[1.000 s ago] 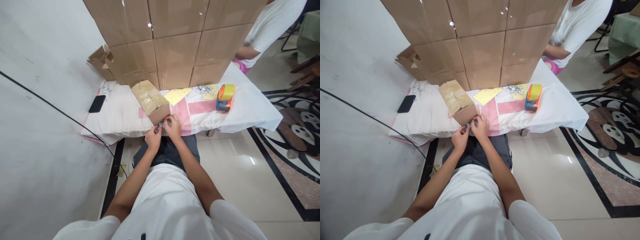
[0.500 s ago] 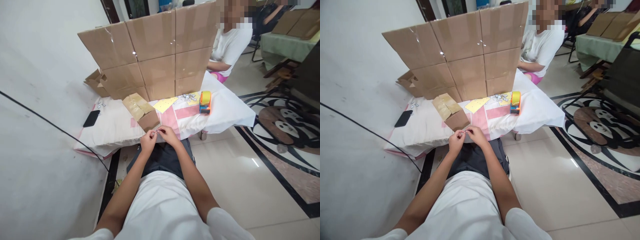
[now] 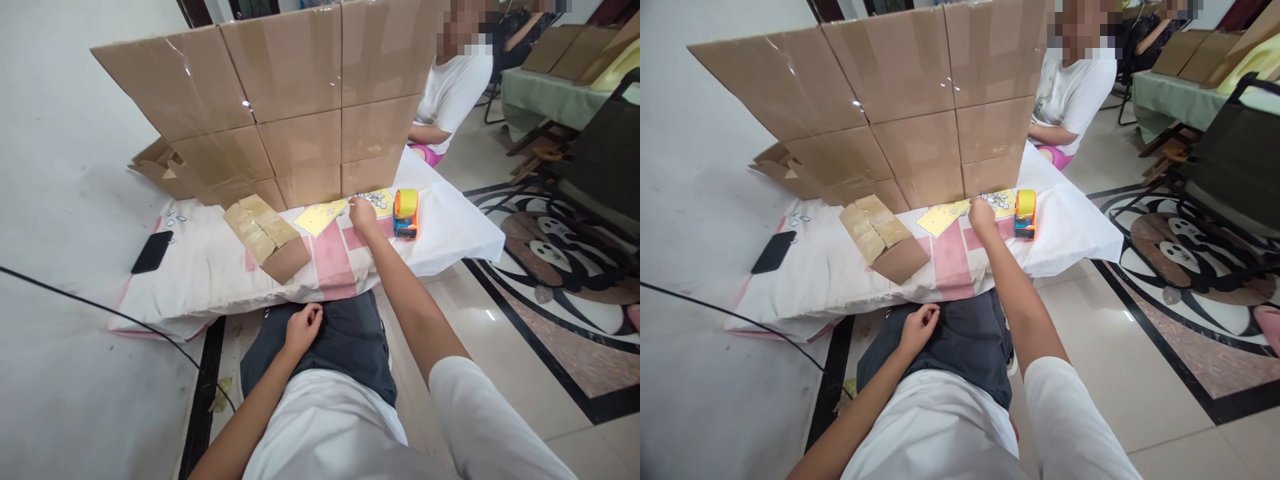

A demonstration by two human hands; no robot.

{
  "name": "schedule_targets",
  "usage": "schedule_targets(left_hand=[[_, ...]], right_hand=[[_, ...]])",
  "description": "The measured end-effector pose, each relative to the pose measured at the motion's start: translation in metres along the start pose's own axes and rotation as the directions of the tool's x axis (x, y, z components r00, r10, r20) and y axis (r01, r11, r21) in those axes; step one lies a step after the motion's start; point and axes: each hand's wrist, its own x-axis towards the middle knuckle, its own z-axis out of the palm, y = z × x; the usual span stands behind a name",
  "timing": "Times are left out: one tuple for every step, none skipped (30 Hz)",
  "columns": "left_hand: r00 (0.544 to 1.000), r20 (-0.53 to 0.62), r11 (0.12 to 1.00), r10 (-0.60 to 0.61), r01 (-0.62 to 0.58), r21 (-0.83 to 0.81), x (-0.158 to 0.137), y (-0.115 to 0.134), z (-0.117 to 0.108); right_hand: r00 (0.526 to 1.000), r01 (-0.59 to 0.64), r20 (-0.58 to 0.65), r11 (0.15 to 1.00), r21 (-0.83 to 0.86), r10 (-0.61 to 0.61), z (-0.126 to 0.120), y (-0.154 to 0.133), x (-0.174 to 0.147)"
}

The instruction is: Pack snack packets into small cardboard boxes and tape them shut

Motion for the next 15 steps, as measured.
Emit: schedule_targets(left_hand=[[0.999,0.039,1.0,-0.001,0.001,-0.006,-0.002,-0.003,0.003],[0.997,0.074,1.0,-0.003,0.004,-0.011,-0.003,-0.005,0.006],[0.994,0.106,1.0,-0.006,0.008,-0.017,-0.004,-0.008,0.008],[0.991,0.132,1.0,-0.01,0.013,-0.022,-0.004,-0.01,0.009],[0.988,0.155,0.999,-0.014,0.019,-0.028,-0.003,-0.012,0.01],[0.985,0.172,0.999,-0.019,0.026,-0.033,-0.002,-0.014,0.011],[0.982,0.186,0.999,-0.025,0.033,-0.039,-0.001,-0.015,0.011],[0.98,0.195,0.998,-0.029,0.039,-0.046,0.001,-0.016,0.011],[0.979,0.201,0.998,-0.034,0.045,-0.053,0.002,-0.017,0.012],[0.978,0.204,0.997,-0.037,0.05,-0.062,0.003,-0.018,0.012],[0.978,0.206,0.996,-0.038,0.054,-0.071,0.004,-0.019,0.013],[0.978,0.206,0.995,-0.038,0.056,-0.081,0.005,-0.02,0.013],[0.978,0.205,0.994,-0.036,0.056,-0.092,0.005,-0.021,0.013],[0.979,0.202,0.993,-0.034,0.056,-0.103,0.005,-0.022,0.013],[0.98,0.196,0.992,-0.031,0.054,-0.115,0.005,-0.023,0.014]], right_hand=[[0.999,-0.045,-0.026,0.999,-0.022,0.044,-0.004,0.007,0.009],[0.995,-0.089,-0.043,0.995,-0.039,0.087,-0.008,0.014,0.018],[0.991,-0.128,-0.05,0.99,-0.052,0.125,-0.013,0.021,0.027],[0.987,-0.16,-0.046,0.985,-0.063,0.157,-0.016,0.028,0.035],[0.983,-0.185,-0.035,0.98,-0.072,0.182,-0.019,0.033,0.043],[0.979,-0.205,-0.021,0.976,-0.081,0.204,-0.021,0.036,0.049],[0.975,-0.221,-0.01,0.971,-0.089,0.221,-0.023,0.039,0.054],[0.972,-0.235,-0.004,0.967,-0.096,0.235,-0.023,0.04,0.057],[0.969,-0.246,-0.005,0.964,-0.102,0.247,-0.024,0.041,0.059],[0.967,-0.254,-0.011,0.962,-0.106,0.254,-0.023,0.041,0.059],[0.967,-0.255,-0.022,0.961,-0.106,0.254,-0.023,0.04,0.059],[0.968,-0.252,-0.037,0.962,-0.104,0.249,-0.023,0.04,0.057],[0.969,-0.245,-0.056,0.965,-0.099,0.24,-0.024,0.04,0.056],[0.971,-0.234,-0.077,0.968,-0.091,0.227,-0.025,0.04,0.054],[0.972,-0.22,-0.101,0.972,-0.079,0.211,-0.027,0.04,0.053]])
